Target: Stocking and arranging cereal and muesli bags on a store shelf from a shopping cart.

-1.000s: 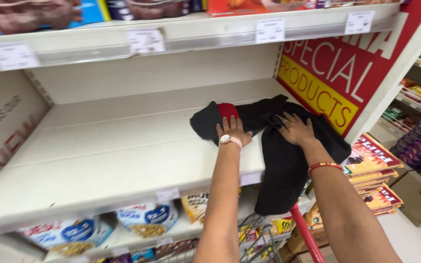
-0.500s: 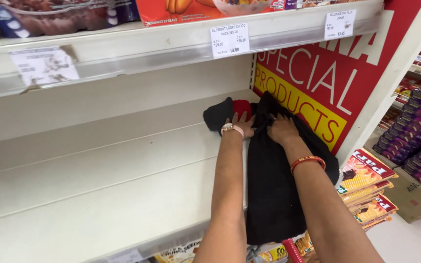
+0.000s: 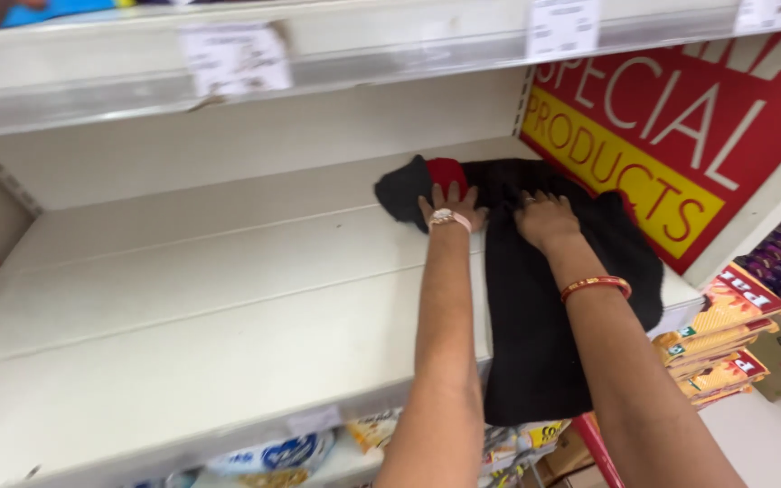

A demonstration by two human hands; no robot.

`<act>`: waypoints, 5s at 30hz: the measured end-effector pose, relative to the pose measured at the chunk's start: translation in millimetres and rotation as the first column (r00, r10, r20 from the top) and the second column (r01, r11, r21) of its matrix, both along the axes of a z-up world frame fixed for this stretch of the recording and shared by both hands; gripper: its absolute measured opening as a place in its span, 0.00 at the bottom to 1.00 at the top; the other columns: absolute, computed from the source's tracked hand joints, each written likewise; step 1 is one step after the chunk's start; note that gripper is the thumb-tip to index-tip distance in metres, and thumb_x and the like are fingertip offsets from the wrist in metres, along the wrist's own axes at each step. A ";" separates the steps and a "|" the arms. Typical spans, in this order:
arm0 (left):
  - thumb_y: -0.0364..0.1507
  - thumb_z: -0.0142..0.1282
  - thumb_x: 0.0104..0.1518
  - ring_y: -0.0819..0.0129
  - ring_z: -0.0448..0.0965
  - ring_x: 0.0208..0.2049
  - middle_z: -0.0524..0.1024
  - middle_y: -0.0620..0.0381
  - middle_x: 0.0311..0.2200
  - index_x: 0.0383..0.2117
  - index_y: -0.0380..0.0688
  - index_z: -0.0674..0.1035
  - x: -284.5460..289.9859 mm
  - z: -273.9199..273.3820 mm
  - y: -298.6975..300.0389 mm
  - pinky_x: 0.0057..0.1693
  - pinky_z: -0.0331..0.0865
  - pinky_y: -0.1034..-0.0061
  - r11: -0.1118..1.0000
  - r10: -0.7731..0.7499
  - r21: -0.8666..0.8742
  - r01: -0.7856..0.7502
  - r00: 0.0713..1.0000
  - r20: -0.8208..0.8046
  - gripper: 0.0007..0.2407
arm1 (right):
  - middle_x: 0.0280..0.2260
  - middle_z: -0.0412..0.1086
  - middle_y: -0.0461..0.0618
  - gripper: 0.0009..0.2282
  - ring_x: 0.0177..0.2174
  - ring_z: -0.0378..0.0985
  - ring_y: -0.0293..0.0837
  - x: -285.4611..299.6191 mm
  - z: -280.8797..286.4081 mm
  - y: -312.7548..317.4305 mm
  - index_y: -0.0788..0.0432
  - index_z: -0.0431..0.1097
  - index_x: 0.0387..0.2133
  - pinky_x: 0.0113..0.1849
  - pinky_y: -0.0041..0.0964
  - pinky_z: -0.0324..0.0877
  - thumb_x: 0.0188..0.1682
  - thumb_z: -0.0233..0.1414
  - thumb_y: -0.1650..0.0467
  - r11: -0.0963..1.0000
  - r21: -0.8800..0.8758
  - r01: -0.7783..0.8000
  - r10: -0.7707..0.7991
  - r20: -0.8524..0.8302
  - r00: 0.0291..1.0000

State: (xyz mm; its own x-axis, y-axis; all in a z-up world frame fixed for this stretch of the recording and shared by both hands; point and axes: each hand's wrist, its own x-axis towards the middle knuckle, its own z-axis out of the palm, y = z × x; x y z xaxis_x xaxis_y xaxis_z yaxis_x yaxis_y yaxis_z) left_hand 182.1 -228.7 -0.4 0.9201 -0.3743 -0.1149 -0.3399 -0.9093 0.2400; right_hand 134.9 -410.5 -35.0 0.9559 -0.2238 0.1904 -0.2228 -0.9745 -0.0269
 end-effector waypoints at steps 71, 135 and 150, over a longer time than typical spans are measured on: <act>0.51 0.40 0.61 0.57 0.25 0.75 0.33 0.66 0.75 0.70 0.77 0.51 -79.1 27.4 60.8 0.69 0.23 0.31 0.990 -0.138 -0.012 0.137 0.985 -0.101 0.28 | 0.70 0.46 0.43 0.27 0.68 0.45 0.55 -44.3 5.4 1.3 0.42 0.54 0.68 0.61 0.77 0.39 0.53 0.39 0.57 0.968 0.135 0.210 -0.209 -0.028 0.978; 0.60 0.49 0.48 0.30 0.26 0.72 0.36 0.34 0.72 0.71 0.45 0.51 -279.1 26.4 3.8 0.65 0.29 0.26 0.975 -0.197 -0.112 0.194 0.980 -0.017 0.46 | 0.68 0.54 0.54 0.53 0.67 0.54 0.58 -192.8 17.3 -60.0 0.47 0.50 0.69 0.67 0.52 0.44 0.21 0.67 0.61 0.773 0.192 -0.604 0.595 0.111 0.796; 0.34 0.58 0.53 0.61 0.71 0.57 0.74 0.57 0.56 0.53 0.62 0.79 -285.3 -10.2 123.9 0.51 0.63 0.59 0.918 -0.092 -0.259 0.300 0.796 0.598 0.18 | 0.71 0.53 0.42 0.50 0.68 0.56 0.55 -226.4 6.6 44.2 0.42 0.59 0.67 0.60 0.72 0.55 0.21 0.67 0.54 0.865 -0.205 -0.458 0.487 0.125 0.864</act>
State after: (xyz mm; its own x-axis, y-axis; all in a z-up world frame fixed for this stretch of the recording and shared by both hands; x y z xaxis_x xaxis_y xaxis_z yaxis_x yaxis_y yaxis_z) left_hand -103.2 -104.8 -10.6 0.6806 -0.4726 0.5598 -0.6698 -0.7111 0.2140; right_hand -91.5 -366.3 -28.3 0.8892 0.2946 0.3500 0.2591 -0.9548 0.1456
